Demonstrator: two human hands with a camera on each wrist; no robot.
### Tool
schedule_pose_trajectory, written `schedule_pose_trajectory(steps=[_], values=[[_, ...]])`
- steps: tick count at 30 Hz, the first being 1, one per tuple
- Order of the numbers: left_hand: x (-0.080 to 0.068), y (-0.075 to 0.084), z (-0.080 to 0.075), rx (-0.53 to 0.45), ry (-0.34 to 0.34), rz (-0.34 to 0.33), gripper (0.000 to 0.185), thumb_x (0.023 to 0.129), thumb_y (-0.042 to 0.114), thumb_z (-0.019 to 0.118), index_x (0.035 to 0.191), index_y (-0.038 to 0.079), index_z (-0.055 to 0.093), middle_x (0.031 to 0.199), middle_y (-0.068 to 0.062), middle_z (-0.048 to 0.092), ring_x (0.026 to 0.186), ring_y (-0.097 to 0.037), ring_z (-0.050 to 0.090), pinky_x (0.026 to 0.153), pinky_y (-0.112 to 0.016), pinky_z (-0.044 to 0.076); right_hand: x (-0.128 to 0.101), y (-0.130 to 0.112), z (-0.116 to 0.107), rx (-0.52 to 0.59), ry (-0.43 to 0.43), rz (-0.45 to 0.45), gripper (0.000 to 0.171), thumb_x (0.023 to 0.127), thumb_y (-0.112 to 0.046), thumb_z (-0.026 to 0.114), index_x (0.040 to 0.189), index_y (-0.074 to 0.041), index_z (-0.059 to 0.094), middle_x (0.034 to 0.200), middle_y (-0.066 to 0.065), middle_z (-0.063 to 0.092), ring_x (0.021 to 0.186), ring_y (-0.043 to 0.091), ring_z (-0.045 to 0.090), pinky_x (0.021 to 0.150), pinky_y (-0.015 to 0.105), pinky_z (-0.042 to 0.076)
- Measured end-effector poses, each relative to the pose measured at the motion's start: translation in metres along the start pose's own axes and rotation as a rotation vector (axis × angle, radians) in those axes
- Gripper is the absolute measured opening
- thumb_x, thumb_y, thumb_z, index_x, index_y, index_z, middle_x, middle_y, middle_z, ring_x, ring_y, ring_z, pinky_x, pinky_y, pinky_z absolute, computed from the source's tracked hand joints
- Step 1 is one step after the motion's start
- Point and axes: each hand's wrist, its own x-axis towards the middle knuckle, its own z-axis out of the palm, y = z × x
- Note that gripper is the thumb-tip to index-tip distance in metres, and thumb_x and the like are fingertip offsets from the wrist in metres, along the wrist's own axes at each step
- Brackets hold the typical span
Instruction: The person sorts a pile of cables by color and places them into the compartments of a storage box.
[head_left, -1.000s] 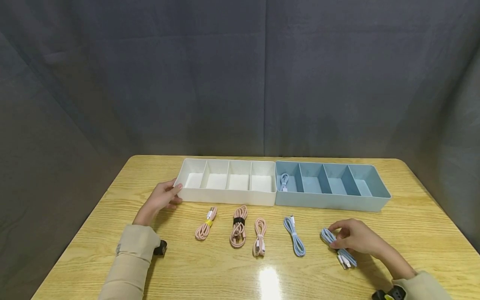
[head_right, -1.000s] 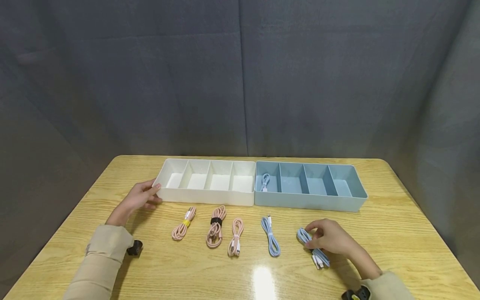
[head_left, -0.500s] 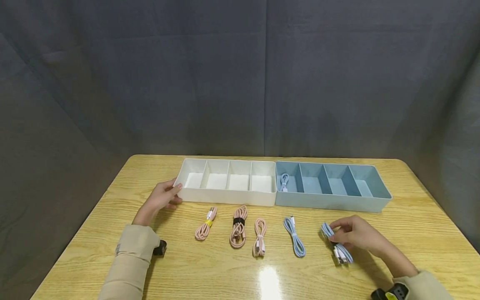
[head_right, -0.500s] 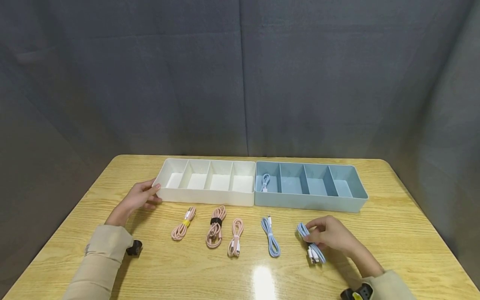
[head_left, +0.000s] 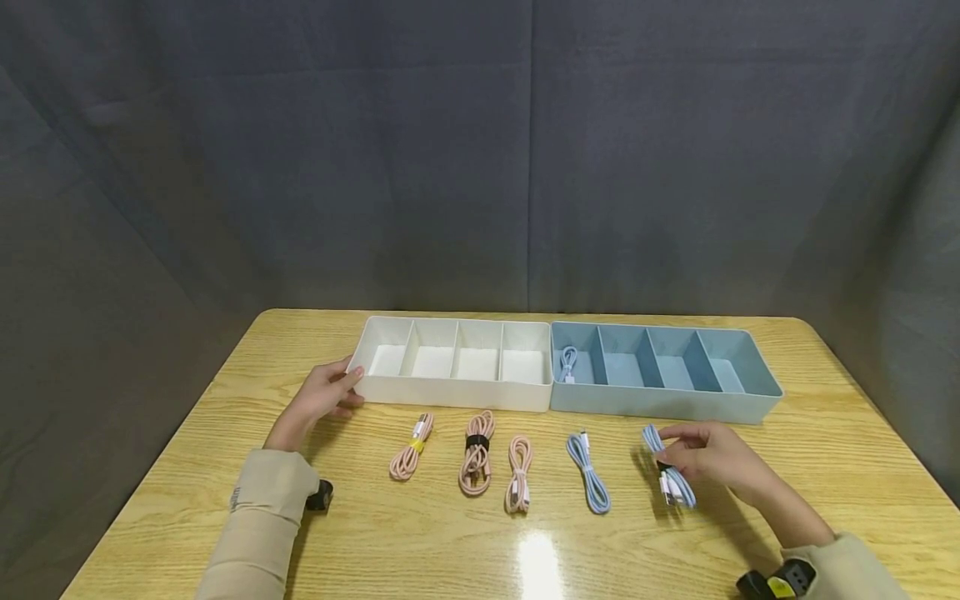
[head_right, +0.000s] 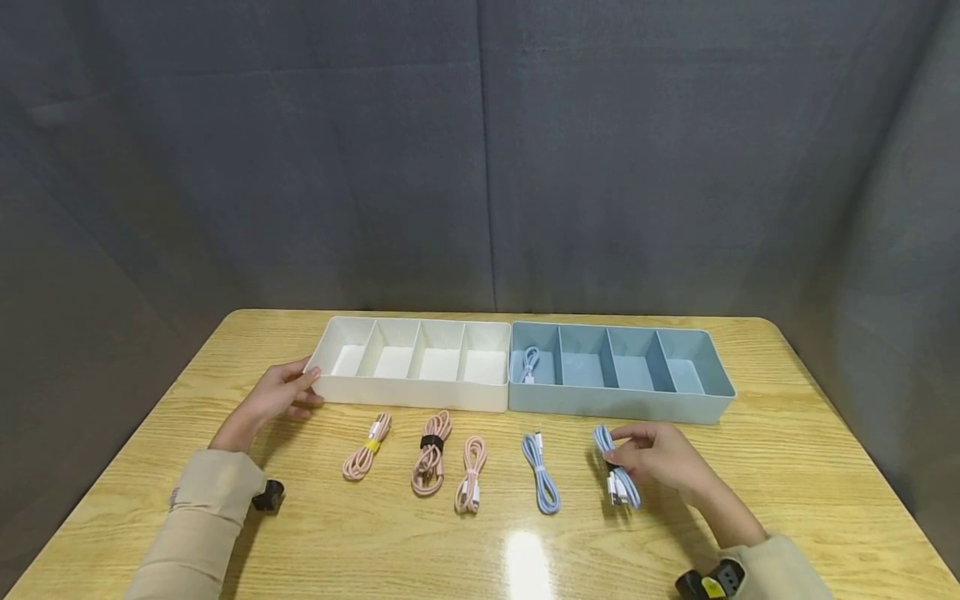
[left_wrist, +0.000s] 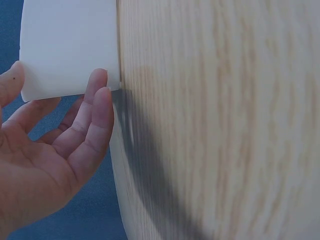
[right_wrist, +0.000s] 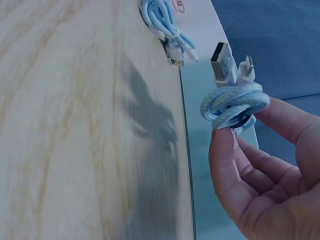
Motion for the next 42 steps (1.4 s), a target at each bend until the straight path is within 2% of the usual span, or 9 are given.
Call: schedule_pose_trajectory(steps=[5, 13, 18, 25, 33, 42], values=[[-0.001, 0.000, 0.000, 0.006, 0.003, -0.001, 0.055, 0.097, 0.029, 0.043, 0.143, 0.004, 0.025, 0.106, -0.021, 0.053, 0.082, -0.024, 0.061, 0.066, -0.036, 0.053, 0.001, -0.003, -0.002, 0.024, 0.025, -0.005, 0.052, 0.085, -0.013, 0.064, 0.122, 0.018, 0.046, 0.086, 0.010, 0.064, 0.066, 0.011, 0.056, 0.057, 0.033, 0.051], [-0.002, -0.002, 0.001, 0.010, 0.004, 0.010, 0.055, 0.097, 0.030, 0.043, 0.143, 0.003, 0.026, 0.110, -0.024, 0.053, 0.082, -0.024, 0.062, 0.065, -0.035, 0.054, 0.003, -0.013, -0.008, 0.057, 0.092, -0.027, 0.047, 0.088, -0.012, 0.060, 0.121, 0.018, 0.046, 0.091, 0.011, 0.065, 0.073, 0.012, 0.059, 0.064, 0.031, 0.052], [-0.002, -0.002, 0.001, 0.013, 0.004, 0.011, 0.055, 0.098, 0.029, 0.043, 0.143, 0.003, 0.026, 0.111, -0.025, 0.053, 0.083, -0.025, 0.062, 0.066, -0.036, 0.054, 0.005, -0.018, -0.009, 0.067, 0.124, -0.058, 0.046, 0.088, -0.011, 0.060, 0.120, 0.018, 0.047, 0.090, 0.006, 0.065, 0.074, 0.010, 0.061, 0.065, 0.029, 0.052], [-0.001, 0.000, 0.000, 0.013, 0.007, 0.003, 0.054, 0.097, 0.029, 0.043, 0.143, 0.004, 0.027, 0.109, -0.024, 0.053, 0.083, -0.025, 0.061, 0.066, -0.036, 0.053, 0.011, -0.022, -0.013, 0.061, 0.154, -0.043, 0.051, 0.090, -0.017, 0.058, 0.125, 0.017, 0.042, 0.100, 0.011, 0.062, 0.080, 0.010, 0.062, 0.070, 0.027, 0.052], [-0.001, 0.001, 0.000, 0.015, 0.000, 0.002, 0.055, 0.097, 0.029, 0.042, 0.143, 0.005, 0.025, 0.110, -0.023, 0.053, 0.084, -0.027, 0.061, 0.066, -0.036, 0.053, 0.024, -0.035, -0.018, 0.116, 0.172, -0.038, 0.053, 0.089, -0.017, 0.060, 0.123, 0.019, 0.042, 0.087, -0.002, 0.064, 0.076, 0.009, 0.063, 0.069, 0.025, 0.053], [-0.001, 0.001, 0.001, 0.016, -0.001, 0.003, 0.055, 0.097, 0.030, 0.042, 0.143, 0.004, 0.025, 0.109, -0.023, 0.053, 0.084, -0.026, 0.061, 0.066, -0.036, 0.053, 0.035, -0.049, -0.020, 0.108, 0.205, -0.014, 0.057, 0.088, -0.022, 0.062, 0.126, 0.016, 0.041, 0.088, -0.004, 0.061, 0.075, 0.006, 0.061, 0.067, 0.024, 0.052]])
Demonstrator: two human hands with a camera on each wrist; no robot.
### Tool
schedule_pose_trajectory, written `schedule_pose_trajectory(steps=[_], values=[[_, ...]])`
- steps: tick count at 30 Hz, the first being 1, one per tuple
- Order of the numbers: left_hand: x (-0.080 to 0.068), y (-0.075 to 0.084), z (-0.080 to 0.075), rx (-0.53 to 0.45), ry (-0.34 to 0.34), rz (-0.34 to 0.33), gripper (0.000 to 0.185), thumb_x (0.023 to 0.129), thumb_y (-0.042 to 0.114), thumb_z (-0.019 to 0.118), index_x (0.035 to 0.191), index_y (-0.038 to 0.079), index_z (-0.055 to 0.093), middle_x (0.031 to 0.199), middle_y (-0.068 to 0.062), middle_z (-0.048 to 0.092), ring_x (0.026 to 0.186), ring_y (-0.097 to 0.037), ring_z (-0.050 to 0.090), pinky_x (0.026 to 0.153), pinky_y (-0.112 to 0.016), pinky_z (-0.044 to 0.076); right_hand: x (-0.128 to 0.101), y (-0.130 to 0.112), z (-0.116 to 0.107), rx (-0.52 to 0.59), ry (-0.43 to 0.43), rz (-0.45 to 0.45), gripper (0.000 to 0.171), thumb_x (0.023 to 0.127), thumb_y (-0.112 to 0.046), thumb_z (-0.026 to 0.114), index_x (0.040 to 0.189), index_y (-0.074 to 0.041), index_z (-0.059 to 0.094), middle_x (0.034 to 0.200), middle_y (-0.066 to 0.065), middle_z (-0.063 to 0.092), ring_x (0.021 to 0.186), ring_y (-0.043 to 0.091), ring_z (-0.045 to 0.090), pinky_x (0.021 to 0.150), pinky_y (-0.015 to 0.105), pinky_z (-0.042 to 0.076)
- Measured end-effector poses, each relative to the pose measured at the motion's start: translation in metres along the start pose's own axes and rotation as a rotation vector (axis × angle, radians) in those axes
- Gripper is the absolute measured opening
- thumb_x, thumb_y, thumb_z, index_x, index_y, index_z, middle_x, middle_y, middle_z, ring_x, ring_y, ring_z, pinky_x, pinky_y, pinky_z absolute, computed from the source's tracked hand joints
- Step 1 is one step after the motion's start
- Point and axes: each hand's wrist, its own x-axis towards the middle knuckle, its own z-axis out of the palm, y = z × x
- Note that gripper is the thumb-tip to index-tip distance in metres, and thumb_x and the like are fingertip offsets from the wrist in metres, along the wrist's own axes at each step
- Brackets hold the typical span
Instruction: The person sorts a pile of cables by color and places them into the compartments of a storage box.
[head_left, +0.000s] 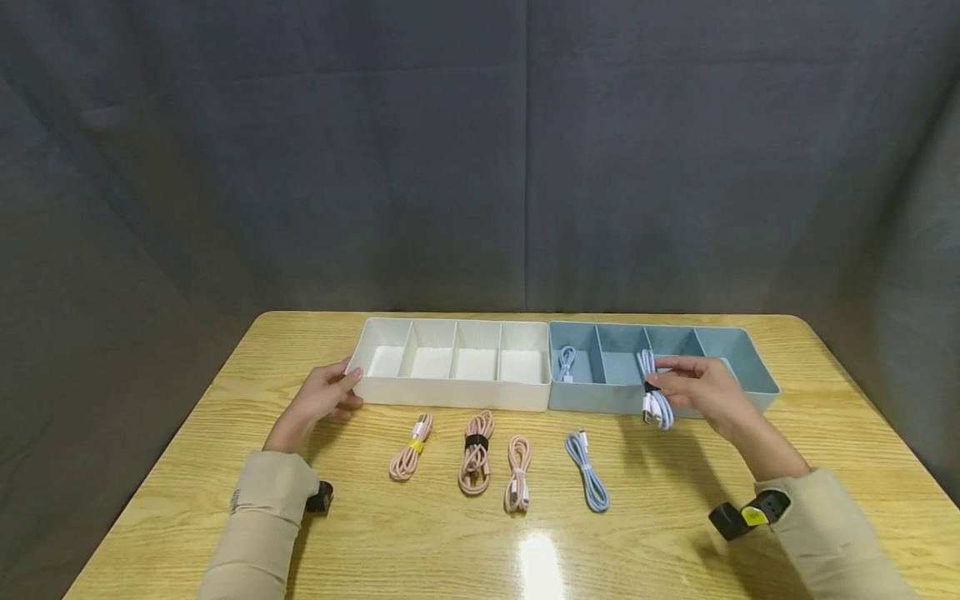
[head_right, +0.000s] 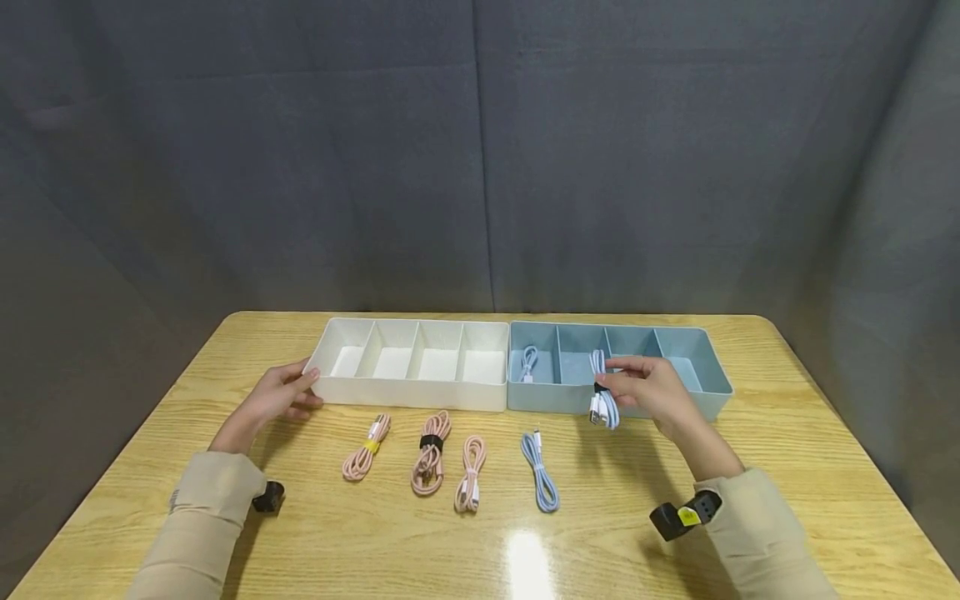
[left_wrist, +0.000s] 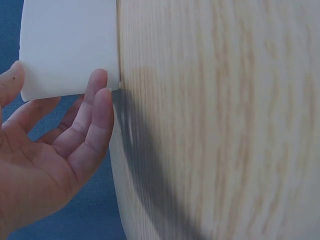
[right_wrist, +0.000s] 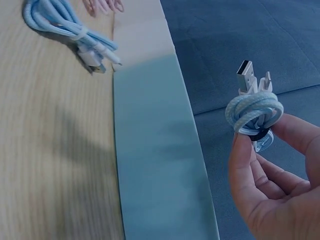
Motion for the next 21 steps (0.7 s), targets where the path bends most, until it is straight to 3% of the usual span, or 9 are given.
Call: schedule_pose_trajectory(steps=[21], values=[[0.000, -0.001, -0.003, -0.003, 0.007, 0.008, 0.055, 0.097, 0.030, 0.043, 0.142, 0.003, 0.027, 0.107, -0.023, 0.053, 0.082, -0.023, 0.062, 0.064, -0.035, 0.054, 0.034, -0.007, -0.003, 0.001, 0.033, 0.064, 0.062, 0.087, -0.029, 0.063, 0.129, 0.011, 0.041, 0.090, -0.007, 0.058, 0.075, 0.003, 0.057, 0.070, 0.019, 0.051]])
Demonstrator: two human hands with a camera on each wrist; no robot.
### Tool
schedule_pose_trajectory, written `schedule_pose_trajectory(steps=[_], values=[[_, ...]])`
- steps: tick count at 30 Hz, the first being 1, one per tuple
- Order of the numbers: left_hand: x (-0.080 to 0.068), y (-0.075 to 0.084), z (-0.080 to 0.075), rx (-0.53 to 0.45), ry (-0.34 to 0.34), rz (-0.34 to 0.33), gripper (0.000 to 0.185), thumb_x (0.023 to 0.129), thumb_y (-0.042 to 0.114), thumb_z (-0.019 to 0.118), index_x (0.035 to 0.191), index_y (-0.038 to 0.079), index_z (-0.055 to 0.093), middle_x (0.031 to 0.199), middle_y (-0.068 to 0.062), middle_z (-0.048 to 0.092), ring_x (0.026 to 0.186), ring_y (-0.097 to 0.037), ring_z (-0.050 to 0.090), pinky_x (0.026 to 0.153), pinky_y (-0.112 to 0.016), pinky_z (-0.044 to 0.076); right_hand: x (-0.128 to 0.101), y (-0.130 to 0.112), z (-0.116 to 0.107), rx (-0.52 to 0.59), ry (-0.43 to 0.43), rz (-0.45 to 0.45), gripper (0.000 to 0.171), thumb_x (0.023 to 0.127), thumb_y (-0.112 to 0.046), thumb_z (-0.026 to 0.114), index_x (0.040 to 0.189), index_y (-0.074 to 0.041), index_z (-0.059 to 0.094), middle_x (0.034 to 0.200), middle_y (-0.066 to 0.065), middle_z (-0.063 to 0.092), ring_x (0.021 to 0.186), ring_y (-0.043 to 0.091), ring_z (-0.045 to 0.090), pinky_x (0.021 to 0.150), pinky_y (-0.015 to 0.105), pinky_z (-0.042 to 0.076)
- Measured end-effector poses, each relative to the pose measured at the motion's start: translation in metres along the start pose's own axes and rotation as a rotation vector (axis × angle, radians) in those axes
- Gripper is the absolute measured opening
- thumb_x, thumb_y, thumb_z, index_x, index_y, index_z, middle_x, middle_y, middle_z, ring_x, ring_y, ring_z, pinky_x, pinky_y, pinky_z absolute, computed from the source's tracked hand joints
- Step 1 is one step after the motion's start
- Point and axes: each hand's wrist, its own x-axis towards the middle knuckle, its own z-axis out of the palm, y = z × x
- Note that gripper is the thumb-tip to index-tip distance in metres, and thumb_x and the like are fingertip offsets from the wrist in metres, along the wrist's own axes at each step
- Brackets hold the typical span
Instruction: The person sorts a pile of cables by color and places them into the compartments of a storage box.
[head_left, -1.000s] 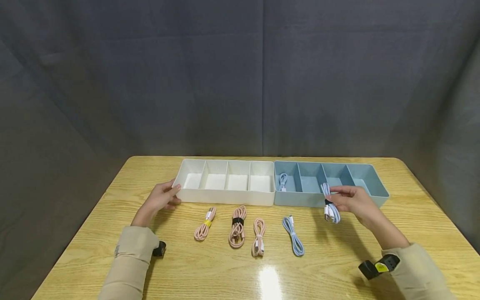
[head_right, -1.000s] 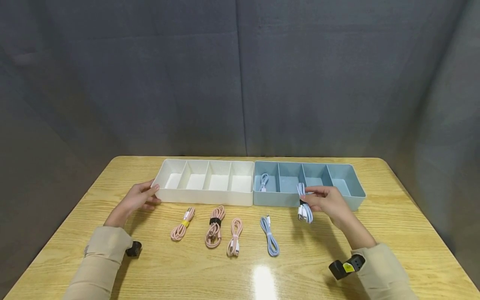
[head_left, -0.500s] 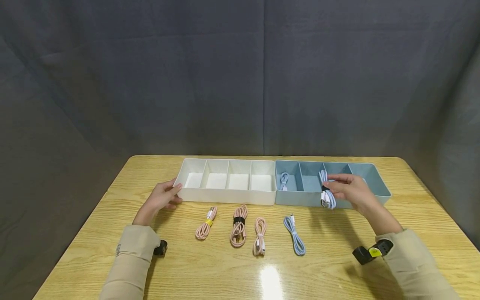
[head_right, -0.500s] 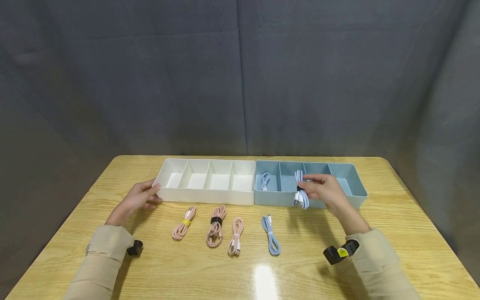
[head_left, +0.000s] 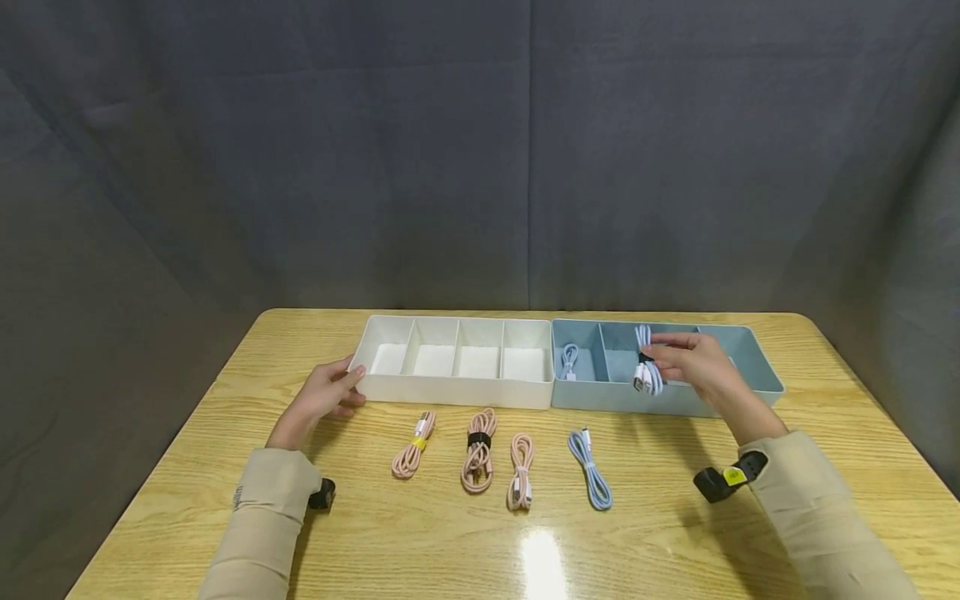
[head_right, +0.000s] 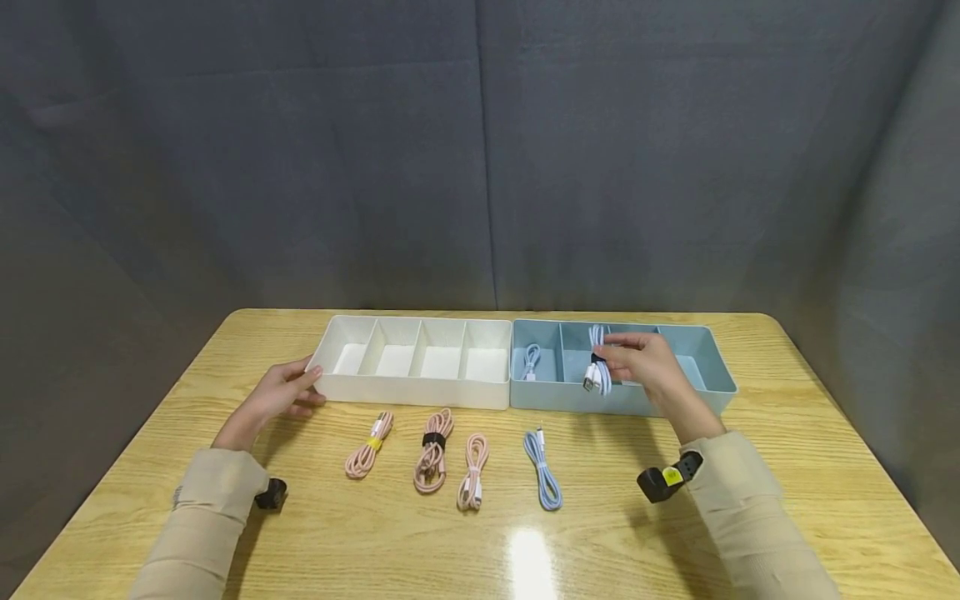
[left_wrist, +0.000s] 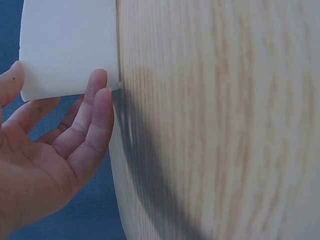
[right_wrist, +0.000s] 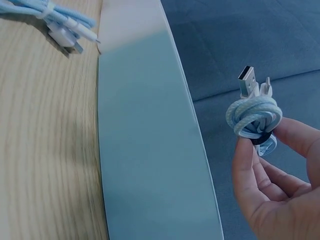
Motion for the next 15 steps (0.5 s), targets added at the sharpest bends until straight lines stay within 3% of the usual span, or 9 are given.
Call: schedule_pose_trajectory(steps=[8, 15], values=[[-0.001, 0.000, 0.000, 0.000, -0.005, 0.004, 0.056, 0.097, 0.031, 0.043, 0.143, 0.003, 0.026, 0.109, -0.023, 0.053, 0.083, -0.023, 0.062, 0.066, -0.036, 0.054, 0.015, 0.003, -0.001, -0.004, 0.033, 0.036, 0.062, 0.087, -0.030, 0.062, 0.130, 0.010, 0.041, 0.091, -0.007, 0.058, 0.075, 0.003, 0.058, 0.070, 0.019, 0.051], [-0.001, 0.000, 0.000, -0.002, 0.000, -0.005, 0.055, 0.097, 0.030, 0.042, 0.143, 0.004, 0.026, 0.107, -0.022, 0.054, 0.082, -0.022, 0.062, 0.066, -0.035, 0.054, 0.024, 0.006, -0.001, -0.037, 0.079, 0.064, 0.063, 0.087, -0.031, 0.062, 0.130, 0.011, 0.041, 0.105, 0.010, 0.057, 0.073, 0.002, 0.058, 0.071, 0.018, 0.050]])
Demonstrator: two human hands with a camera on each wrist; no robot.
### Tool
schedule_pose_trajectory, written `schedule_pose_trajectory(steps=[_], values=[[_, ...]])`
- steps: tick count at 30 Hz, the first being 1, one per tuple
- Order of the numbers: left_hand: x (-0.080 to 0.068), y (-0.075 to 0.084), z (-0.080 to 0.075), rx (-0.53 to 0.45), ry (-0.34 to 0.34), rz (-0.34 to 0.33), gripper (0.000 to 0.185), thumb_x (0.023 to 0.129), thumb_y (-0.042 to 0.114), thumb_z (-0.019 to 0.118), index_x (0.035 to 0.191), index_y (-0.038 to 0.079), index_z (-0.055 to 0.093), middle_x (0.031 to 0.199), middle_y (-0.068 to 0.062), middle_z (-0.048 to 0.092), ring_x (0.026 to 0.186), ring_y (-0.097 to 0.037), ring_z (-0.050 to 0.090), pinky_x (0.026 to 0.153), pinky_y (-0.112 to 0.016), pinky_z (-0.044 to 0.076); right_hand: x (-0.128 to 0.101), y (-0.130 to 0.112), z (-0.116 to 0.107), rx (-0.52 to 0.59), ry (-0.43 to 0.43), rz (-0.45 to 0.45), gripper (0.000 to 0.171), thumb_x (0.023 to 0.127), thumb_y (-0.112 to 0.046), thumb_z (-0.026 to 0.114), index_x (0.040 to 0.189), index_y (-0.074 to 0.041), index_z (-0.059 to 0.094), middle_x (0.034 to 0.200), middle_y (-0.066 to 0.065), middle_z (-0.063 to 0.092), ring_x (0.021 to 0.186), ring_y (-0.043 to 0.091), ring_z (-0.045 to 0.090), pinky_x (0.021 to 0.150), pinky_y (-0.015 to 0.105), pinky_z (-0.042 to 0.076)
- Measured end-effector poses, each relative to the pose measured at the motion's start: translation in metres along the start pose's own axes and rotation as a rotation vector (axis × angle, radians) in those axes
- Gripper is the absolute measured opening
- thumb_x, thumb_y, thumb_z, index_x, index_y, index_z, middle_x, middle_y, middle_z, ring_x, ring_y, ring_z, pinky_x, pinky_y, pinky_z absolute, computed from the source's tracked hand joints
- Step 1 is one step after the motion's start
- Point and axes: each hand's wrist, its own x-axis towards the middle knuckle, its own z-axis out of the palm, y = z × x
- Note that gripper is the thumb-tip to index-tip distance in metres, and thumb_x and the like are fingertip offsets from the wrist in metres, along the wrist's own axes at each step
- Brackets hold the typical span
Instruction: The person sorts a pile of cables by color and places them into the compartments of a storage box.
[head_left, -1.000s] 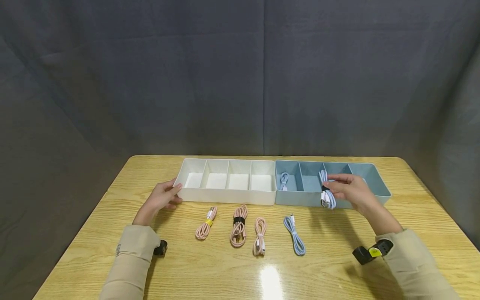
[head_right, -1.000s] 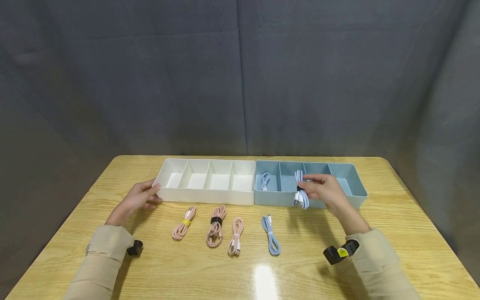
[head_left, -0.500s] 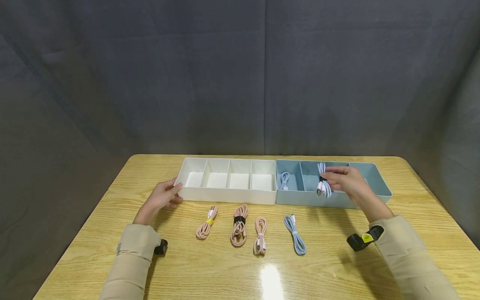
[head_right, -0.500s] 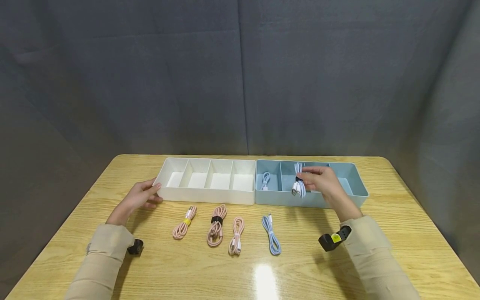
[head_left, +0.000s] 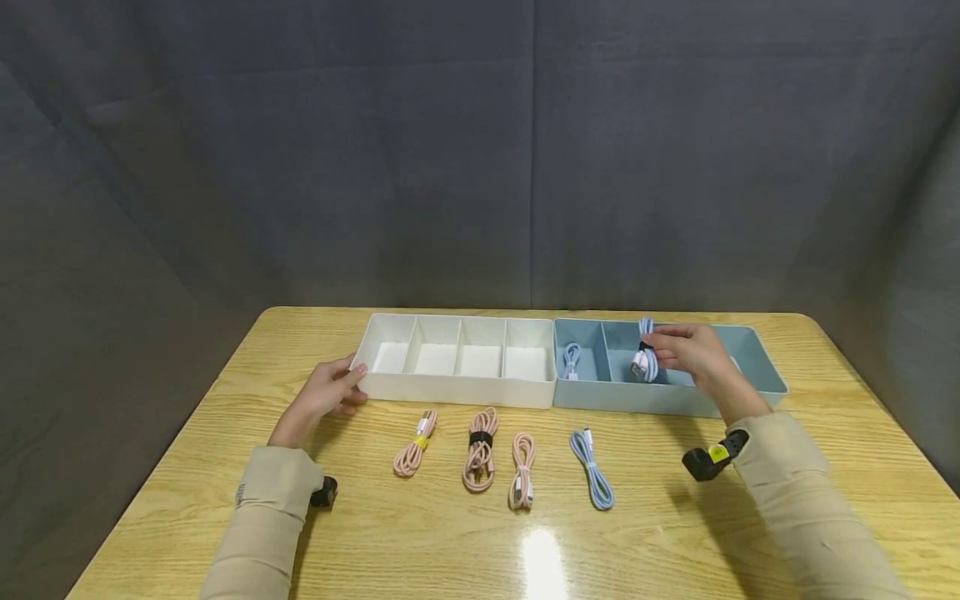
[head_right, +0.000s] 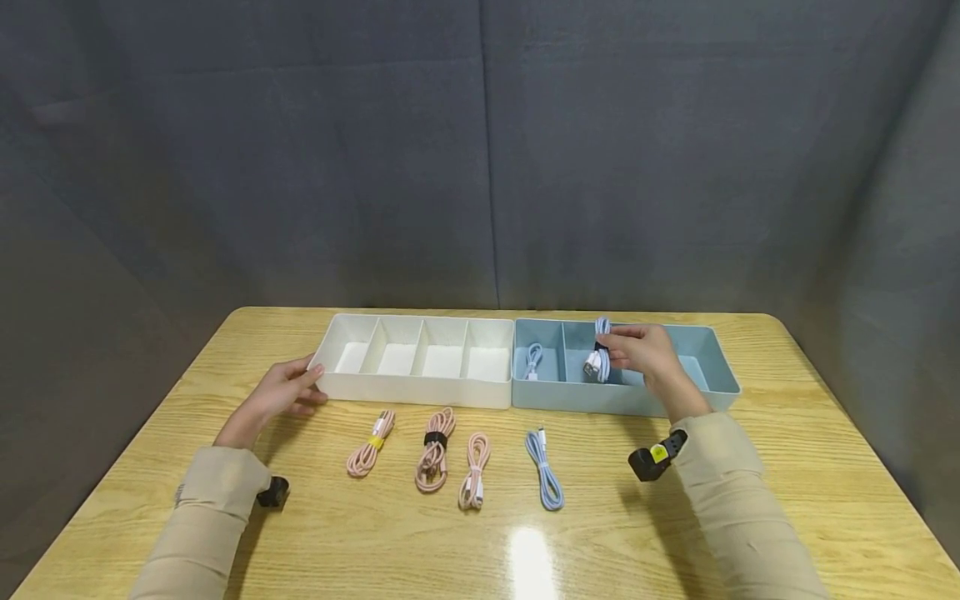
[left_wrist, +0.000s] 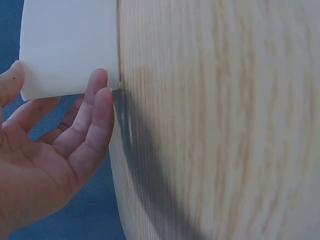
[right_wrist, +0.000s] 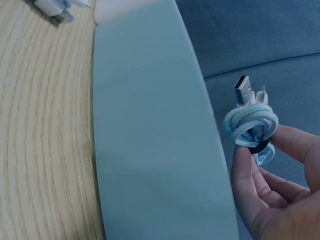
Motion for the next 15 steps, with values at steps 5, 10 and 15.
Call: schedule_pose_trajectory(steps=[5, 10, 15], values=[[0.0001, -0.0012, 0.0006, -0.004, -0.002, 0.002, 0.056, 0.097, 0.030, 0.043, 0.143, 0.004, 0.025, 0.106, -0.020, 0.054, 0.082, -0.023, 0.062, 0.066, -0.035, 0.053, 0.0020, 0.0033, 0.0013, -0.010, 0.024, -0.016, 0.059, 0.088, -0.025, 0.061, 0.128, 0.013, 0.042, 0.107, 0.018, 0.058, 0.072, 0.006, 0.063, 0.071, 0.022, 0.052], [0.0009, -0.0024, 0.0007, -0.002, -0.002, -0.003, 0.056, 0.097, 0.031, 0.043, 0.143, 0.004, 0.025, 0.105, -0.020, 0.055, 0.082, -0.022, 0.062, 0.066, -0.035, 0.053, 0.0010, 0.0049, 0.0015, -0.019, 0.024, -0.028, 0.058, 0.089, -0.022, 0.061, 0.129, 0.014, 0.039, 0.116, 0.026, 0.054, 0.074, 0.007, 0.064, 0.072, 0.024, 0.052], [0.0011, -0.0026, -0.0004, -0.005, -0.005, 0.003, 0.056, 0.097, 0.031, 0.043, 0.143, 0.004, 0.025, 0.106, -0.020, 0.054, 0.086, -0.026, 0.062, 0.067, -0.035, 0.053, -0.0027, 0.0046, 0.0016, 0.001, 0.010, -0.037, 0.058, 0.088, -0.021, 0.062, 0.129, 0.014, 0.040, 0.111, 0.022, 0.058, 0.075, 0.009, 0.065, 0.073, 0.027, 0.052]])
